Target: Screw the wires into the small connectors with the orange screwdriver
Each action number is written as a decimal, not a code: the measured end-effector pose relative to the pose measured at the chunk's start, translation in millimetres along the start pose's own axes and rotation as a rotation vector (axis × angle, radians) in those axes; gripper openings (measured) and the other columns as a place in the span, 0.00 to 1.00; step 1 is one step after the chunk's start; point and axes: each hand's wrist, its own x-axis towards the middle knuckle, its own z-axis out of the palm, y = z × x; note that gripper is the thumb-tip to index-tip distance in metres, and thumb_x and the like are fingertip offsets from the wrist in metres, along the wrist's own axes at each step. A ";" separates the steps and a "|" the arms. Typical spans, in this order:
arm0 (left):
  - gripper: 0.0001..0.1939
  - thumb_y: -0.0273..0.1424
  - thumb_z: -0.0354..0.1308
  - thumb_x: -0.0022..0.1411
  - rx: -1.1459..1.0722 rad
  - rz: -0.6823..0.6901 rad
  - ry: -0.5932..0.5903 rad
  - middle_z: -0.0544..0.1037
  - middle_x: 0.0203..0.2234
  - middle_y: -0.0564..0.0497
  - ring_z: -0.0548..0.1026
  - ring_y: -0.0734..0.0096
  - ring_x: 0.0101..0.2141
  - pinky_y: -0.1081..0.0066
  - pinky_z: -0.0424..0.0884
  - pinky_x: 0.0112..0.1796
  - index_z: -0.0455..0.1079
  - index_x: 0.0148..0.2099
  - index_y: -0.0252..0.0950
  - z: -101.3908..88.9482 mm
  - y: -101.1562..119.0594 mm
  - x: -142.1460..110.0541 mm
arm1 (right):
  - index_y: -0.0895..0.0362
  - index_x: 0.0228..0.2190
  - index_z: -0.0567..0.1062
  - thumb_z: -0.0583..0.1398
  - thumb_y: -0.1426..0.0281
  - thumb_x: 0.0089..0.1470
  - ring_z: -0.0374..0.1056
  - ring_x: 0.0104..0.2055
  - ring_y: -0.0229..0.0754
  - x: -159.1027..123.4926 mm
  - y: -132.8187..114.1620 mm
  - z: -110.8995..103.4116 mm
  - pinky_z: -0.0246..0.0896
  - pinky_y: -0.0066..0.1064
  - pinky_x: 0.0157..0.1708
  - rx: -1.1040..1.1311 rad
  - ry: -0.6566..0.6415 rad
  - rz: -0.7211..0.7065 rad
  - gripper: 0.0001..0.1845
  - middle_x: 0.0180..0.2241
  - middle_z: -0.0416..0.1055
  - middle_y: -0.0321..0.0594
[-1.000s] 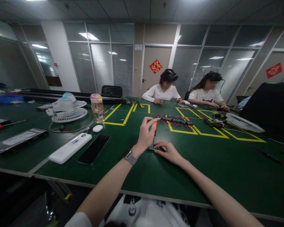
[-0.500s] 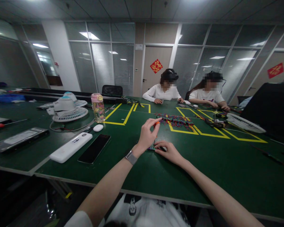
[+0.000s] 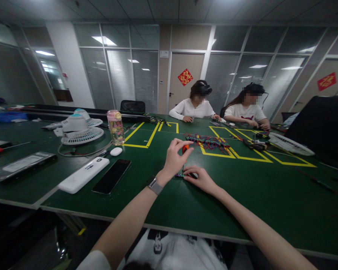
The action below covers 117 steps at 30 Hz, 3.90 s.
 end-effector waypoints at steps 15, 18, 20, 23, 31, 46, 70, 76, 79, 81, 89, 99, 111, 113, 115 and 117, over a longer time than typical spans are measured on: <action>0.12 0.31 0.56 0.61 -0.004 0.010 -0.033 0.73 0.36 0.50 0.72 0.70 0.39 0.69 0.68 0.43 0.73 0.47 0.39 -2.9 1.1 0.6 | 0.54 0.32 0.80 0.63 0.69 0.50 0.71 0.44 0.46 0.5 -1.9 0.7 0.64 0.40 0.48 -0.015 0.005 -0.004 0.06 0.41 0.76 0.43; 0.15 0.28 0.48 0.66 -0.100 0.027 -0.093 0.75 0.43 0.49 0.71 0.69 0.45 0.68 0.66 0.48 0.69 0.52 0.40 -2.3 0.6 0.4 | 0.54 0.32 0.80 0.63 0.69 0.50 0.71 0.44 0.46 0.2 -1.7 0.9 0.64 0.40 0.48 -0.016 0.010 -0.013 0.06 0.41 0.76 0.43; 0.17 0.27 0.45 0.67 -0.148 0.023 -0.116 0.76 0.45 0.49 0.71 0.70 0.46 0.67 0.66 0.50 0.68 0.54 0.40 -1.2 0.0 0.2 | 0.55 0.32 0.80 0.63 0.69 0.50 0.71 0.45 0.46 0.0 -0.7 1.2 0.64 0.40 0.48 -0.013 0.016 -0.017 0.06 0.41 0.76 0.43; 0.15 0.28 0.50 0.65 -0.130 0.012 -0.102 0.76 0.41 0.49 0.73 0.71 0.40 0.70 0.68 0.45 0.69 0.52 0.38 0.1 -0.5 -0.1 | 0.55 0.32 0.79 0.63 0.69 0.50 0.71 0.45 0.46 -0.2 0.3 1.6 0.64 0.40 0.48 -0.010 0.019 -0.018 0.06 0.41 0.76 0.44; 0.16 0.28 0.47 0.66 -0.053 0.017 -0.074 0.72 0.41 0.49 0.70 0.70 0.44 0.69 0.66 0.47 0.69 0.54 0.40 -2.6 1.5 0.5 | 0.55 0.32 0.79 0.63 0.69 0.50 0.71 0.44 0.46 -0.1 -0.9 0.9 0.64 0.40 0.48 -0.013 0.016 -0.018 0.06 0.41 0.76 0.44; 0.13 0.28 0.53 0.63 0.000 0.019 -0.016 0.71 0.36 0.50 0.69 0.69 0.39 0.69 0.66 0.44 0.72 0.49 0.39 -2.9 3.1 0.7 | 0.55 0.32 0.79 0.62 0.68 0.51 0.71 0.45 0.45 -0.4 0.3 1.3 0.64 0.40 0.48 0.002 0.014 -0.027 0.06 0.41 0.76 0.43; 0.16 0.24 0.47 0.64 -0.119 0.027 -0.049 0.77 0.43 0.49 0.71 0.68 0.46 0.67 0.66 0.49 0.71 0.51 0.38 -3.3 2.2 0.0 | 0.55 0.33 0.79 0.63 0.69 0.50 0.71 0.45 0.46 -0.1 1.9 2.5 0.64 0.40 0.49 0.002 0.016 -0.022 0.07 0.41 0.77 0.43; 0.10 0.28 0.57 0.60 0.017 0.037 0.026 0.74 0.34 0.50 0.71 0.69 0.38 0.69 0.67 0.43 0.75 0.44 0.38 -2.8 4.8 0.4 | 0.55 0.32 0.79 0.63 0.69 0.50 0.71 0.45 0.46 -0.3 0.3 2.2 0.64 0.40 0.48 0.007 0.023 -0.020 0.06 0.41 0.76 0.43; 0.10 0.31 0.58 0.59 0.033 0.024 0.031 0.70 0.35 0.50 0.70 0.70 0.38 0.70 0.67 0.43 0.75 0.44 0.39 -3.0 4.6 0.4 | 0.55 0.32 0.79 0.62 0.69 0.50 0.71 0.45 0.46 -0.5 0.8 2.3 0.64 0.40 0.48 0.005 0.019 -0.023 0.06 0.41 0.76 0.43; 0.12 0.29 0.53 0.63 -0.003 0.024 0.005 0.71 0.39 0.49 0.70 0.70 0.42 0.69 0.67 0.46 0.73 0.48 0.39 -2.9 3.5 0.4 | 0.55 0.32 0.79 0.62 0.69 0.50 0.71 0.45 0.46 -0.7 1.9 2.6 0.64 0.40 0.48 0.003 0.015 -0.025 0.06 0.41 0.76 0.44; 0.13 0.28 0.49 0.65 -0.061 0.006 -0.014 0.77 0.40 0.49 0.73 0.68 0.42 0.67 0.67 0.46 0.71 0.48 0.39 -1.0 -0.7 0.6 | 0.55 0.32 0.79 0.62 0.68 0.50 0.71 0.45 0.47 -0.1 4.5 3.1 0.64 0.40 0.48 0.001 0.011 -0.021 0.06 0.41 0.76 0.43; 0.17 0.26 0.45 0.66 -0.062 -0.002 -0.023 0.73 0.44 0.48 0.70 0.69 0.47 0.69 0.65 0.49 0.69 0.52 0.39 -2.5 -1.8 0.1 | 0.55 0.33 0.79 0.63 0.70 0.50 0.71 0.45 0.46 0.4 2.9 3.2 0.64 0.39 0.48 0.003 0.013 -0.015 0.06 0.41 0.76 0.44; 0.15 0.30 0.49 0.65 0.031 -0.023 0.005 0.72 0.38 0.49 0.70 0.68 0.41 0.68 0.66 0.45 0.71 0.51 0.40 -1.2 -2.2 -0.7 | 0.55 0.33 0.79 0.63 0.70 0.50 0.71 0.45 0.46 1.0 2.3 3.5 0.64 0.40 0.48 -0.004 0.013 -0.036 0.06 0.41 0.76 0.43; 0.17 0.27 0.46 0.67 -0.029 -0.018 -0.025 0.73 0.43 0.48 0.70 0.69 0.45 0.68 0.65 0.48 0.67 0.55 0.39 0.0 -4.6 0.1 | 0.55 0.33 0.79 0.63 0.70 0.50 0.71 0.45 0.46 1.0 2.4 3.4 0.64 0.39 0.48 -0.004 0.011 -0.036 0.06 0.41 0.76 0.43; 0.18 0.25 0.45 0.66 -0.079 -0.012 -0.035 0.74 0.44 0.48 0.70 0.70 0.46 0.68 0.64 0.49 0.66 0.55 0.39 0.8 -5.4 0.6 | 0.55 0.33 0.79 0.63 0.70 0.50 0.71 0.45 0.46 0.9 2.3 3.0 0.64 0.39 0.48 -0.004 0.011 -0.034 0.06 0.41 0.76 0.43; 0.16 0.26 0.48 0.65 -0.070 -0.015 -0.012 0.74 0.41 0.49 0.71 0.70 0.43 0.69 0.65 0.47 0.68 0.53 0.39 0.7 -4.3 0.4 | 0.55 0.33 0.79 0.63 0.69 0.50 0.71 0.45 0.46 0.8 2.0 2.8 0.65 0.39 0.48 -0.007 0.013 -0.031 0.06 0.41 0.76 0.43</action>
